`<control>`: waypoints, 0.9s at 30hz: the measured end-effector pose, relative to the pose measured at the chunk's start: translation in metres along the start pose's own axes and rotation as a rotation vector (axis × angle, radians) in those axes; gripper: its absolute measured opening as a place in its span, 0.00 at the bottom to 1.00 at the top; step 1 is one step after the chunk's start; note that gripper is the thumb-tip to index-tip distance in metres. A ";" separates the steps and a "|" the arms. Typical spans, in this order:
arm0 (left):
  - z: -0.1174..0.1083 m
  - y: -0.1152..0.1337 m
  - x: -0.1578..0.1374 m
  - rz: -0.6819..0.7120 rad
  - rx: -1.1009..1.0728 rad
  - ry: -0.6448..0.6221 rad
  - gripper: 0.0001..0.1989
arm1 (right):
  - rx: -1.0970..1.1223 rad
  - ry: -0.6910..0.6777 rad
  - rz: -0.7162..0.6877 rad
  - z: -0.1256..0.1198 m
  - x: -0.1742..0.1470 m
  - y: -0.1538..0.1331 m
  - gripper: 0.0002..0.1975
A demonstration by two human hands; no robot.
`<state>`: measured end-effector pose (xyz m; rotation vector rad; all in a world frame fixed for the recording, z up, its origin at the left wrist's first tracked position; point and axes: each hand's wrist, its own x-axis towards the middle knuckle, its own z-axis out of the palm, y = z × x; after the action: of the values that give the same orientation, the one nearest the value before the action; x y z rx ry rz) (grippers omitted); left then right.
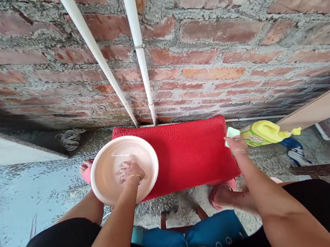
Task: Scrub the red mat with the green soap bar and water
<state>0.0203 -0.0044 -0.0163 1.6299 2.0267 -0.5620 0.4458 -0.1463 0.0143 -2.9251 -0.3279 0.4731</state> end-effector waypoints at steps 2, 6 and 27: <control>0.000 0.000 -0.001 -0.003 0.043 -0.006 0.62 | 0.046 -0.037 -0.124 0.022 -0.030 -0.024 0.26; 0.000 -0.001 0.000 -0.018 0.095 -0.011 0.61 | 0.001 -0.210 -0.473 0.069 -0.115 -0.093 0.25; 0.001 -0.004 0.002 0.007 0.117 0.015 0.59 | -0.104 -0.097 -0.057 -0.004 -0.018 0.031 0.29</control>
<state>0.0166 -0.0047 -0.0183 1.7123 2.0322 -0.6796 0.4367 -0.1813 0.0170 -2.9897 -0.4604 0.6080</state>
